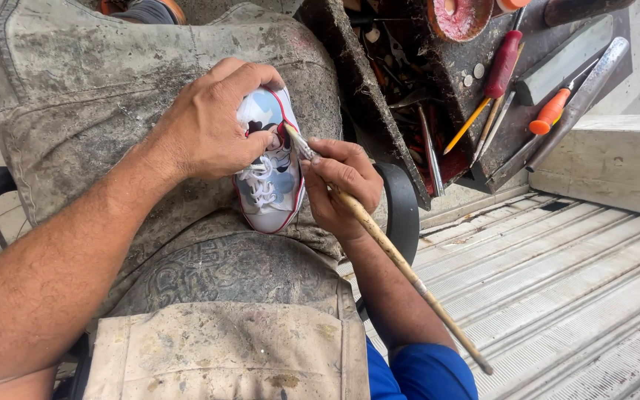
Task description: Applying a substance to a sneaker using a brush for repair or customization at a workbench
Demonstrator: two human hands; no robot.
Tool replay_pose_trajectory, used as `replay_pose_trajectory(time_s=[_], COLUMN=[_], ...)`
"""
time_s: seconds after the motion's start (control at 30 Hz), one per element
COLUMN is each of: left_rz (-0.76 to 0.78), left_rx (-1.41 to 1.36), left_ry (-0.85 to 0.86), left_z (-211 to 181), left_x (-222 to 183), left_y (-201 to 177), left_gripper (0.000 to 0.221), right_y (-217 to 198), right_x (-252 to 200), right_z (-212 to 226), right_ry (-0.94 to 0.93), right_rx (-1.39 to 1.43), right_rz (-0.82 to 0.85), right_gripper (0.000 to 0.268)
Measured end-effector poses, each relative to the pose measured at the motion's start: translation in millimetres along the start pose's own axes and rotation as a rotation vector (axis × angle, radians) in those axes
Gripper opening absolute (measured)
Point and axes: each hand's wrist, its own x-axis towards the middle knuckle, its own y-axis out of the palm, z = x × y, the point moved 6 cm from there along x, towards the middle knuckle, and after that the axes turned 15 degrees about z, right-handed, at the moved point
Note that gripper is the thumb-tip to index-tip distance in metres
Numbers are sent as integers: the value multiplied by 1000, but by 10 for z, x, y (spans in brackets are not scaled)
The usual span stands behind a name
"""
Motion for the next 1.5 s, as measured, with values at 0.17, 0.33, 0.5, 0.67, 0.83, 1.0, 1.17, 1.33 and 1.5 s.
replay_pose_trajectory(time_s=[0.17, 0.33, 0.5, 0.67, 0.83, 1.0, 1.17, 1.33, 1.5], left_rz=[-15, -11, 21, -29, -18, -42, -8, 56, 168], left_rx=[6, -15, -6, 26, 48, 65, 84, 75, 8], left_ry=[34, 38, -11, 83, 74, 97, 38, -25, -203], left_z=[-2, -19, -74, -98, -127, -129, -150, -202, -95], left_x=[-6, -24, -18, -45, -31, -31, -19, -6, -7], left_y=[-8, -2, -11, 18, 54, 66, 77, 28, 37], left_gripper=[54, 53, 54, 51, 55, 54, 54, 52, 50], right_y=[-31, -104, -116, -85, -128, -78, -83, -370, -1371], right_x=[13, 41, 96, 60, 86, -20, -19, -12, 495], right_z=[-19, -12, 23, -45, -42, -147, -142, -253, -677], right_ry=[12, 91, 93, 192, 216, 369, 371, 471, 225], right_rx=[15, 32, 54, 102, 80, 158, 143, 207, 339], right_rz=[86, 251, 244, 389, 305, 394, 391, 450, 9], right_gripper=[10, 11, 12, 13, 14, 13, 12, 15, 10])
